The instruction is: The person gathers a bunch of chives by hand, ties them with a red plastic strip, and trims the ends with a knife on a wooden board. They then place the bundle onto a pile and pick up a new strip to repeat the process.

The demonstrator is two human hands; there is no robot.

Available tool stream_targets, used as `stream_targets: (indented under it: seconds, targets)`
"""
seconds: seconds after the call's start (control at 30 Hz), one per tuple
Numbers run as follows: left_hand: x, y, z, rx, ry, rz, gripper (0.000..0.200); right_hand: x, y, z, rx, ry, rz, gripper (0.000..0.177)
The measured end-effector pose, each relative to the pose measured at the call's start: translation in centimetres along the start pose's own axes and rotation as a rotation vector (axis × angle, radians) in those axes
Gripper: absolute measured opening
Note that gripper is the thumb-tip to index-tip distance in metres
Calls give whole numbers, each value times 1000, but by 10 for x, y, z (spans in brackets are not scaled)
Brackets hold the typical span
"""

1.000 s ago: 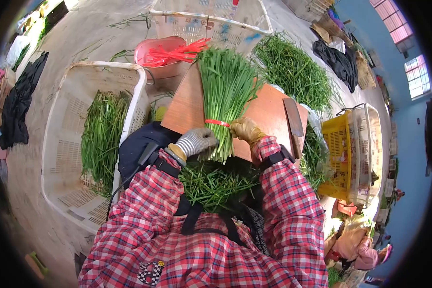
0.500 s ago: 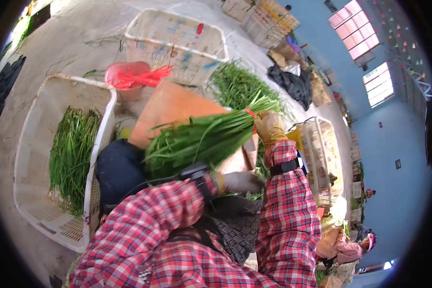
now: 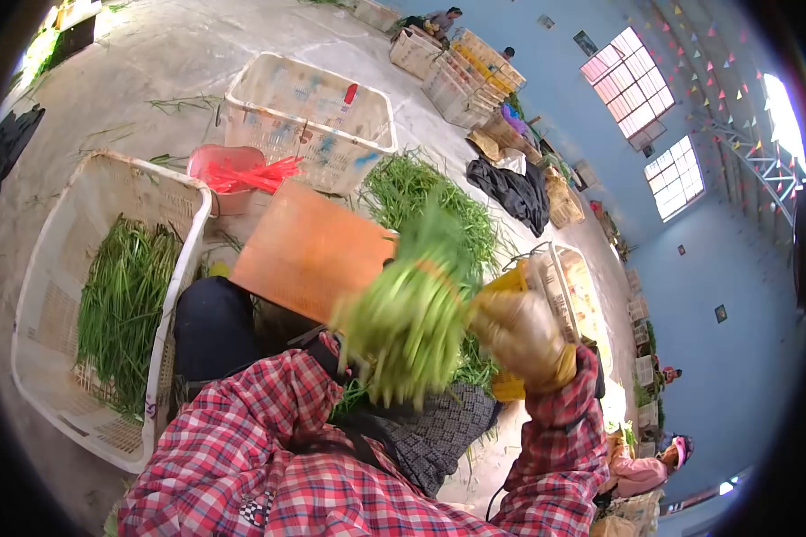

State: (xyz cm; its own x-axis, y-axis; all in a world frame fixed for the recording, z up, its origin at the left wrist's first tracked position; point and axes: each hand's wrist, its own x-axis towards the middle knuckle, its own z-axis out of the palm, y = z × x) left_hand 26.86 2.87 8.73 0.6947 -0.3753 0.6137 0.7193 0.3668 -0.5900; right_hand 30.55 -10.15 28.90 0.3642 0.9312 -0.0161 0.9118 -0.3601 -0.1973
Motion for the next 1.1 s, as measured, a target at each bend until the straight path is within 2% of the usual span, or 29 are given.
stream_targets:
  seconds: [0.07, 0.13, 0.17, 0.2, 0.27, 0.3, 0.37, 0.4, 0.47, 0.5, 0.57, 0.6, 0.63, 0.67, 0.7, 0.73, 0.8, 0.83, 0.87, 0.9, 0.93, 1.0, 1.07, 1.1]
  targets:
    - [-7, 3, -13, 670, 25, 214, 70, -8, -15, 19, 77, -158, -79, 24]
    - [-19, 9, -17, 854, 60, 326, 66, -5, 0, 51, 102, -316, -31, 26]
    - [-25, 13, -18, 905, 72, 374, 63, -1, 5, 58, 327, -425, 193, 28]
    - [-30, 17, -16, 955, 83, 422, 61, 6, 15, 61, 420, -546, 290, 27]
    - [-43, 22, -14, 1006, 116, 499, 57, 17, 20, 69, 303, -700, 303, 32]
    - [-49, 24, -14, 1017, 136, 534, 55, 16, 32, 85, 319, -705, 295, 32]
    - [-62, 24, -12, 1005, 156, 560, 52, 10, 59, 119, 540, -544, 49, 33]
    - [-69, 25, -12, 987, 160, 577, 50, 15, 58, 113, 519, -579, 150, 32]
    - [-78, 29, -9, 985, 207, 582, 48, 15, 71, 119, 552, -657, 154, 48]
    - [-82, 33, -6, 987, 237, 586, 45, 10, 74, 130, 561, -662, 155, 48]
    - [-88, 37, -2, 1003, 302, 632, 39, -7, 74, 156, 1138, -336, 81, 80]
    - [-86, 39, -1, 1000, 308, 634, 39, -6, 69, 163, 1144, -338, 83, 80]
    - [-83, 40, -1, 1156, 361, 762, 40, -3, 58, 172, 1286, -251, 79, 91]
    - [-79, 40, -2, 1315, 420, 881, 40, -2, 47, 180, 1429, -151, 79, 103]
    - [-70, 27, 4, 1467, 461, 911, 43, 7, 37, 178, 1390, 41, 88, 104]
    - [-61, 22, 7, 1469, 478, 894, 43, 17, 29, 165, 1358, 222, 52, 96]
    - [-45, 16, 12, 1823, 485, 964, 49, 33, 40, 154, 1367, 339, 104, 74]
    - [-38, 11, 20, 1982, 429, 932, 53, 40, 44, 143, 1220, 379, 125, 67]
    - [-29, 12, 32, 1992, 443, 908, 53, 47, 47, 127, 1073, 417, 147, 61]
    - [-20, 18, 47, 2085, 427, 867, 59, 52, 44, 104, 1021, 315, 163, 48]
    - [-10, 22, 63, 2175, 408, 826, 65, 52, 44, 104, 932, 509, 82, 37]
    - [17, 20, 99, 2645, 315, 838, 63, 63, 45, 83, 1097, 496, 61, 38]
    - [31, 34, 112, 2598, 321, 865, 57, 73, 48, 63, 1057, 547, -40, 39]
    - [38, 38, 123, 2667, 268, 766, 54, 82, 58, 65, 1188, 581, -102, 43]
